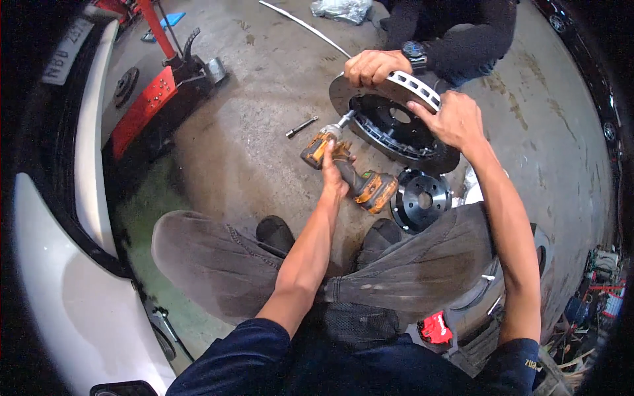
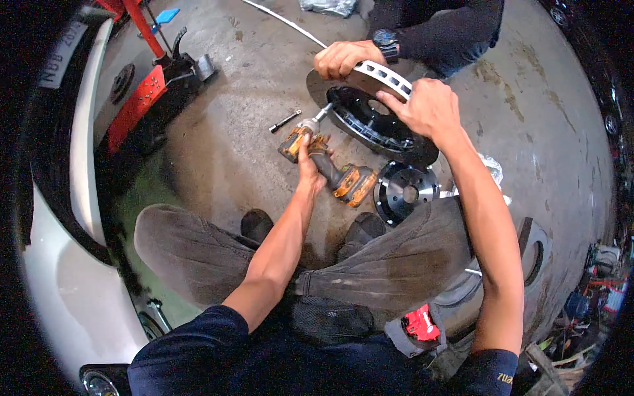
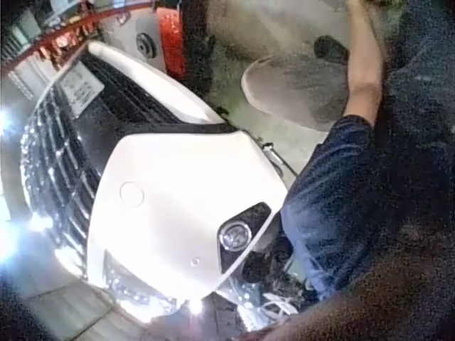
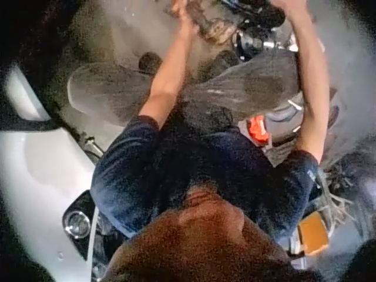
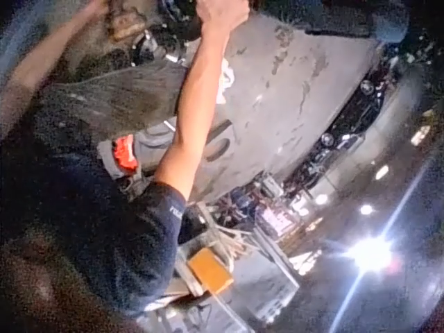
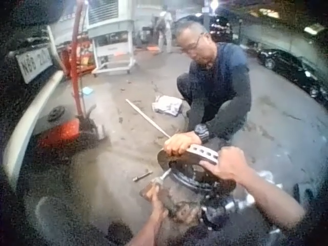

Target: Assemble a multi-piece brake rotor by attaching the hat to the rotor ring using an impact driver and applying threadlocker.

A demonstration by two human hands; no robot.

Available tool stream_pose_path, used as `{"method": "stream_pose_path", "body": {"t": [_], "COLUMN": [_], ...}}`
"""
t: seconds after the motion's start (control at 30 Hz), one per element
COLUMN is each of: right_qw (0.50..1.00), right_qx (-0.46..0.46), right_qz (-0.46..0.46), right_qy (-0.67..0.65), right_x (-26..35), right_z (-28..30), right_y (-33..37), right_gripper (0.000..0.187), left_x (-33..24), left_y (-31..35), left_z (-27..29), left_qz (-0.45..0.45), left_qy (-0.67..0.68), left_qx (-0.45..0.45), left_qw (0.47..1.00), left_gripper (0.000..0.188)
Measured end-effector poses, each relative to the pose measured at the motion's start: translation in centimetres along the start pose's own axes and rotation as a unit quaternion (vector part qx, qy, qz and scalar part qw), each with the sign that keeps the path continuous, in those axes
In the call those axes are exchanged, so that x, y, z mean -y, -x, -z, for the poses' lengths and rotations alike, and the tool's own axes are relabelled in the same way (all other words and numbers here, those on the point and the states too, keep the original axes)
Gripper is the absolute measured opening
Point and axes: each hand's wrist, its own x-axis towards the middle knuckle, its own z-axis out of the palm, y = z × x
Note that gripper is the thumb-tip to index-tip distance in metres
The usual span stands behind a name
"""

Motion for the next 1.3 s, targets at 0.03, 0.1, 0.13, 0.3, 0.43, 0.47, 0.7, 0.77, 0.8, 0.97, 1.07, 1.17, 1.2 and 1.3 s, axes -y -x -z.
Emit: {"method": "stream_pose_path", "body": {"t": [0.03,0.1,0.13,0.3,0.43,0.47,0.7,0.77,0.8,0.97,1.07,1.17,1.2,1.3], "right_qw": [1.0,1.0,1.0,0.999,0.987,0.966,0.583,0.531,0.558,0.615,0.642,0.634,0.633,0.616], "right_qx": [0.006,-0.008,-0.009,-0.028,-0.083,-0.042,0.317,0.367,0.365,0.372,0.358,0.336,0.346,0.337], "right_qz": [0.007,0.006,0.008,-0.007,-0.079,-0.127,-0.232,-0.217,-0.222,-0.247,-0.253,-0.248,-0.241,-0.266], "right_qy": [-0.002,-0.002,-0.01,-0.017,-0.113,-0.223,-0.711,-0.733,-0.711,-0.65,-0.629,-0.65,-0.649,-0.661], "right_x": [-0.1,-0.2,-0.2,-0.7,0.0,-0.3,0.4,-0.9,-1.1,-0.4,-0.3,-0.9,-1.3,-0.8], "right_z": [0.1,0.0,0.0,0.0,1.8,2.0,3.2,2.2,1.8,2.0,2.2,2.3,1.9,1.7], "right_y": [0.0,0.0,0.1,0.9,1.9,1.6,5.5,5.6,5.8,6.5,5.9,5.9,5.7,5.4], "right_gripper": [0.077,0.076,0.076,0.077,0.075,0.077,0.062,0.056,0.053,0.036,0.035,0.037,0.037,0.038], "left_x": [-0.2,-0.6,-1.0,-3.9,-8.2,-9.5,-19.0,-20.1,-20.8,-20.2,-19.4,-18.0,-17.5,-16.2], "left_y": [0.3,1.0,1.5,3.6,5.6,6.2,11.4,13.6,15.3,14.0,11.4,8.7,8.0,7.2], "left_z": [0.2,1.2,1.8,1.7,-2.3,-3.2,-11.0,-13.4,-15.5,-13.9,-9.6,-7.4,-7.1,-6.5], "left_qz": [0.006,-0.006,-0.012,-0.027,-0.078,-0.084,-0.187,-0.219,-0.214,-0.165,-0.18,-0.174,-0.174,-0.107], "left_qy": [0.005,0.0,-0.003,-0.048,-0.08,-0.085,-0.342,-0.5,-0.558,-0.553,-0.404,-0.287,-0.284,-0.201], "left_qx": [0.004,0.004,0.01,0.178,0.297,0.31,0.349,0.346,0.365,0.37,0.319,0.347,0.349,0.374], "left_qw": [1.0,1.0,1.0,0.983,0.948,0.943,0.852,0.763,0.714,0.728,0.838,0.876,0.876,0.899], "left_gripper": [0.061,0.06,0.06,0.061,0.075,0.078,0.055,0.052,0.05,0.053,0.062,0.065,0.065,0.072]}}
